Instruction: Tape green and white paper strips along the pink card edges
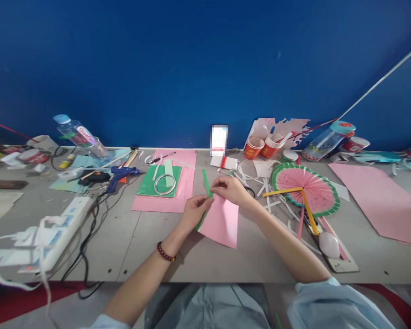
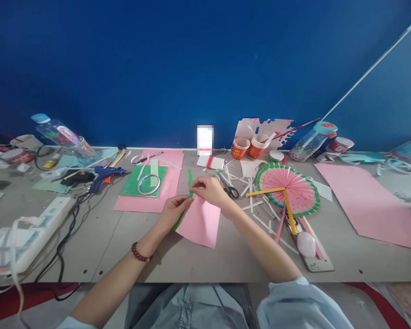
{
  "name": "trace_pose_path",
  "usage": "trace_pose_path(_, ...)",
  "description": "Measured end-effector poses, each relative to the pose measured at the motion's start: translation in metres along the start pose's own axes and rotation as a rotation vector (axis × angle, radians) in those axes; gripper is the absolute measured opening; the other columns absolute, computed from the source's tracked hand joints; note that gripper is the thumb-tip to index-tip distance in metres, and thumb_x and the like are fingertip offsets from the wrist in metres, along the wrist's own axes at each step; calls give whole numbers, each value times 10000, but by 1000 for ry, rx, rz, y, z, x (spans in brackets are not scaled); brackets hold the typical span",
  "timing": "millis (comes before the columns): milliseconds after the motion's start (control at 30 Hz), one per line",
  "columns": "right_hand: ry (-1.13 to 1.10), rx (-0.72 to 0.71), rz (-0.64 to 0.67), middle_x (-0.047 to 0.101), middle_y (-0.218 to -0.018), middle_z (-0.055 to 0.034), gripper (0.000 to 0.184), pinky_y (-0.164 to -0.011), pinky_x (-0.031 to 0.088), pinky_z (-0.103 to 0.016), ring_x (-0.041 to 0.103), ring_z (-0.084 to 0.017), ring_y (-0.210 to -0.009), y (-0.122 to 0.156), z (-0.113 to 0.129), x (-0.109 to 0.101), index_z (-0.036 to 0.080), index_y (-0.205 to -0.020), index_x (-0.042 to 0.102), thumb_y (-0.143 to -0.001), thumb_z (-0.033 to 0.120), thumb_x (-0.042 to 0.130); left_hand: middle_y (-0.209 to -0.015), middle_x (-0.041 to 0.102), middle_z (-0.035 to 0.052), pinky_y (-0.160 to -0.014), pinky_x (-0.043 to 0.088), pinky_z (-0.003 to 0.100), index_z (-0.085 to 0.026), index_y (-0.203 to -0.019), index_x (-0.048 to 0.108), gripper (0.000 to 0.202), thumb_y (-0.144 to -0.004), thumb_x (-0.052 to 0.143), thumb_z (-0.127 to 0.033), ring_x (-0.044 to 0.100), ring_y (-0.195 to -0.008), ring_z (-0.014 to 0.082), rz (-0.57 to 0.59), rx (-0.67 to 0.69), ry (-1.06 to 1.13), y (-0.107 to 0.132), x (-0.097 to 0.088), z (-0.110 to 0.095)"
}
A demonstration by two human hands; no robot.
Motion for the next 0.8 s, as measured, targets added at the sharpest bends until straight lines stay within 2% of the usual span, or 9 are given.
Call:
trace_pose_path(167,-10,-3,-11,643,-663,3,66,-591,402,-243,528,-118,-606,1,0,1,177,-718,679,-722,243,670,-748,695,40,-611,422,249,-152,-790,738,313,-639,763,-425,567,-667,145,-15,-6,13,1,1,-2)
trace_pose_path(300,-12,-6,-14,625,-633,11,68,-584,404,-242,521,-114,-588,1,1,2,178,-710,673,-720,245,670,-700,676,25,-596,411,241,-153,-772,734,306,-651,754,-433,551,-638,134,-17,-7,-13,2,1,-2)
trace_pose_path(467,-20,-25,28,617,-626,9,81,-548,398,-233,511,-110,-568,3,5,4,177,-710,660,-728,256,662,-710,680,31,-570,408,235,-155,-763,739,342,-665,729,-482,554,-648,144,-56,2,-45,1,-3,-3)
trace_pose_path(800,-15,-22,47,636,-657,2,68,-558,397,-232,511,-112,-585,3,7,6,178,-717,672,-732,244,666,-744,703,43,-577,420,242,-154,-797,745,341,-671,732,-470,574,-640,150,-15,-42,21,1,-6,-2)
Point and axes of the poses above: each hand's wrist, its own y-axis away from the middle knuckle, its own x-axis out of the palm, z = x × y, the point moved 2 cm from there along -y, towards the middle knuckle
